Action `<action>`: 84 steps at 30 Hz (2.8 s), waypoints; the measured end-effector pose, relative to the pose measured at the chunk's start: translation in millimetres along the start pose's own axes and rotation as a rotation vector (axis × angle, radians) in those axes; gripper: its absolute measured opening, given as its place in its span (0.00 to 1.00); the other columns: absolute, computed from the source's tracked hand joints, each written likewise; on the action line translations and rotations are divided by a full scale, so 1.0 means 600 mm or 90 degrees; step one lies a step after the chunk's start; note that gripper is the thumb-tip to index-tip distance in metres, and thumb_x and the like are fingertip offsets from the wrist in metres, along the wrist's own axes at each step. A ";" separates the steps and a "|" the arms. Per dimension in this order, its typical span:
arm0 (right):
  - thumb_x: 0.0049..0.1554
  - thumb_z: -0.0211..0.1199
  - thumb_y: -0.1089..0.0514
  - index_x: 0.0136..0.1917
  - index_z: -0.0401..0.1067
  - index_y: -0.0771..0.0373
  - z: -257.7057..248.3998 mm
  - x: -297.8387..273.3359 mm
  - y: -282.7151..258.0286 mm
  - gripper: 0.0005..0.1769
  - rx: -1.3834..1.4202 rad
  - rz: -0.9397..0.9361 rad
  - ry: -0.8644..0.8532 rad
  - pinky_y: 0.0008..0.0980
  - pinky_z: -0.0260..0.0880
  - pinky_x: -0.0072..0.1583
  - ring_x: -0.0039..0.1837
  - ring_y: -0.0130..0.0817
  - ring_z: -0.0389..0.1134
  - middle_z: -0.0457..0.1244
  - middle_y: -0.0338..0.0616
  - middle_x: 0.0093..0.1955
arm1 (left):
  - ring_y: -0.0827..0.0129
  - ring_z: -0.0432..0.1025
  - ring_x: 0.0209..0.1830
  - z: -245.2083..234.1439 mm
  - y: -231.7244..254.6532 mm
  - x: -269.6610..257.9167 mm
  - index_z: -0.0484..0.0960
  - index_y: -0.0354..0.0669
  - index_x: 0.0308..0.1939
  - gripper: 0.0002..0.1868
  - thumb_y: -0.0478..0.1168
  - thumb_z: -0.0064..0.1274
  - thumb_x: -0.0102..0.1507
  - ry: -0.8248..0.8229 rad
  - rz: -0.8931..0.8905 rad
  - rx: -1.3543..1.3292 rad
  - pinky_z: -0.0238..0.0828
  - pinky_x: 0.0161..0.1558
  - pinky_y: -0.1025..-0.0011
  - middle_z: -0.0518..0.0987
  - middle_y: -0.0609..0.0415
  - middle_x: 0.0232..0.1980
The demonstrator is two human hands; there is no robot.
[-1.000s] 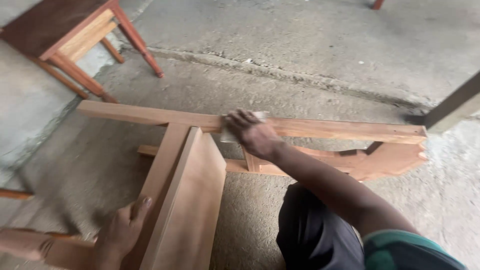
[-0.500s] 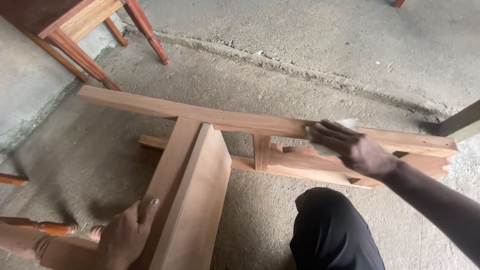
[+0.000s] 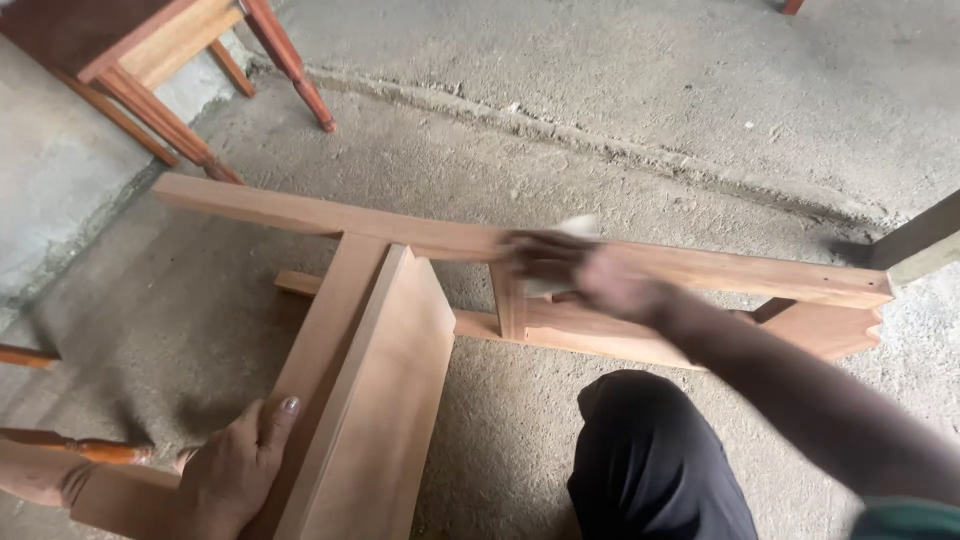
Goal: The person sands a wooden chair frame using sandpaper.
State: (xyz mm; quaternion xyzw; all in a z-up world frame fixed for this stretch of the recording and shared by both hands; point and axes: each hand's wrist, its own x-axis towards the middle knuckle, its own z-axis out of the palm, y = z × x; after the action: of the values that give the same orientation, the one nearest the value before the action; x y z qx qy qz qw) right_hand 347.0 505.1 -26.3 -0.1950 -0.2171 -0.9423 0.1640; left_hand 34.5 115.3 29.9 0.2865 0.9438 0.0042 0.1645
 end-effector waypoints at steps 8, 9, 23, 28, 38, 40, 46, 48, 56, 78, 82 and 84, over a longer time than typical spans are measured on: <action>0.67 0.24 0.40 0.83 0.29 0.54 -0.013 -0.136 -0.003 0.36 0.796 -0.272 -0.101 0.43 0.40 0.81 0.85 0.35 0.36 0.33 0.41 0.86 | 0.45 0.78 0.60 -0.012 0.007 0.028 0.80 0.52 0.63 0.43 0.75 0.27 0.64 -0.076 -0.002 -0.039 0.76 0.59 0.52 0.86 0.42 0.53; 0.67 0.24 0.40 0.83 0.29 0.54 -0.025 -0.078 -0.009 0.36 0.798 -0.266 -0.097 0.43 0.40 0.81 0.85 0.35 0.36 0.33 0.41 0.86 | 0.45 0.78 0.60 -0.015 0.008 0.025 0.80 0.52 0.63 0.43 0.75 0.27 0.64 -0.073 -0.009 -0.040 0.76 0.59 0.52 0.86 0.42 0.53; 0.65 0.56 0.54 0.78 0.51 0.64 -0.020 0.051 0.002 0.33 1.102 -0.066 0.080 0.44 0.59 0.77 0.79 0.49 0.54 0.45 0.57 0.81 | 0.44 0.77 0.58 -0.032 0.025 0.002 0.80 0.47 0.62 0.43 0.74 0.30 0.63 -0.031 0.020 -0.042 0.75 0.58 0.52 0.84 0.38 0.54; 0.64 0.56 0.50 0.76 0.55 0.69 -0.081 0.165 -0.026 0.34 1.179 -0.132 0.037 0.43 0.63 0.75 0.77 0.51 0.56 0.48 0.60 0.80 | 0.49 0.78 0.58 -0.025 0.011 -0.002 0.76 0.44 0.66 0.48 0.77 0.27 0.63 -0.046 0.012 -0.042 0.76 0.59 0.53 0.84 0.40 0.55; 0.66 0.50 0.55 0.76 0.58 0.69 -0.088 0.173 -0.009 0.27 0.838 -0.251 0.139 0.41 0.67 0.72 0.75 0.50 0.61 0.52 0.61 0.77 | 0.53 0.80 0.57 -0.013 0.004 0.006 0.73 0.42 0.67 0.52 0.78 0.22 0.61 -0.093 0.024 -0.032 0.79 0.58 0.55 0.84 0.42 0.55; 0.67 0.50 0.57 0.76 0.57 0.72 -0.076 0.199 -0.018 0.27 0.654 -0.315 0.180 0.42 0.67 0.72 0.75 0.51 0.61 0.53 0.64 0.77 | 0.51 0.80 0.57 -0.024 0.006 0.006 0.73 0.41 0.67 0.51 0.78 0.23 0.62 -0.056 0.033 -0.031 0.78 0.57 0.54 0.84 0.42 0.55; 0.67 0.54 0.59 0.78 0.52 0.69 -0.069 0.134 -0.027 0.30 1.003 -0.159 0.109 0.42 0.65 0.75 0.78 0.48 0.57 0.49 0.60 0.80 | 0.52 0.81 0.54 -0.040 0.023 -0.006 0.77 0.43 0.64 0.47 0.75 0.24 0.64 -0.076 0.020 -0.018 0.79 0.57 0.54 0.86 0.42 0.52; 0.67 0.55 0.58 0.79 0.52 0.67 -0.092 0.142 -0.032 0.31 1.162 -0.064 0.052 0.42 0.64 0.76 0.79 0.47 0.56 0.48 0.58 0.81 | 0.53 0.82 0.53 -0.035 0.022 -0.007 0.78 0.44 0.62 0.45 0.74 0.24 0.65 -0.092 0.017 -0.017 0.79 0.57 0.54 0.87 0.43 0.50; 0.65 0.48 0.56 0.81 0.47 0.62 -0.063 0.142 -0.014 0.34 1.129 -0.196 0.003 0.39 0.58 0.77 0.81 0.44 0.48 0.43 0.55 0.84 | 0.51 0.81 0.51 -0.018 0.003 0.003 0.76 0.41 0.62 0.46 0.75 0.25 0.65 -0.043 0.045 -0.016 0.80 0.54 0.54 0.85 0.41 0.49; 0.70 0.39 0.60 0.82 0.38 0.68 -0.028 0.281 0.047 0.31 1.297 -0.660 -0.437 0.46 0.52 0.77 0.80 0.51 0.48 0.42 0.64 0.80 | 0.51 0.82 0.52 -0.025 0.013 -0.009 0.75 0.43 0.65 0.46 0.75 0.24 0.64 -0.057 0.039 -0.031 0.81 0.54 0.54 0.86 0.41 0.49; 0.67 0.35 0.61 0.83 0.40 0.69 -0.064 0.241 0.008 0.32 0.960 -0.587 -0.199 0.46 0.48 0.78 0.82 0.48 0.43 0.39 0.64 0.83 | 0.51 0.81 0.53 -0.024 0.007 -0.002 0.75 0.43 0.65 0.46 0.75 0.24 0.64 -0.050 0.036 -0.014 0.81 0.55 0.55 0.86 0.41 0.50; 0.64 0.37 0.63 0.83 0.37 0.66 -0.064 0.251 -0.005 0.36 0.894 -0.482 -0.063 0.46 0.43 0.79 0.85 0.45 0.36 0.33 0.61 0.85 | 0.51 0.81 0.54 -0.029 0.012 0.005 0.75 0.42 0.65 0.47 0.75 0.24 0.64 -0.037 0.035 -0.023 0.79 0.56 0.55 0.86 0.41 0.51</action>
State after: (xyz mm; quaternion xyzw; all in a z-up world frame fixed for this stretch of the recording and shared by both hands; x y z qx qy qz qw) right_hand 203.3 455.9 6.7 -0.0009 -0.8182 -0.5675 -0.0922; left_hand 30.5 124.4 46.0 0.3096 0.9302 0.0175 0.1965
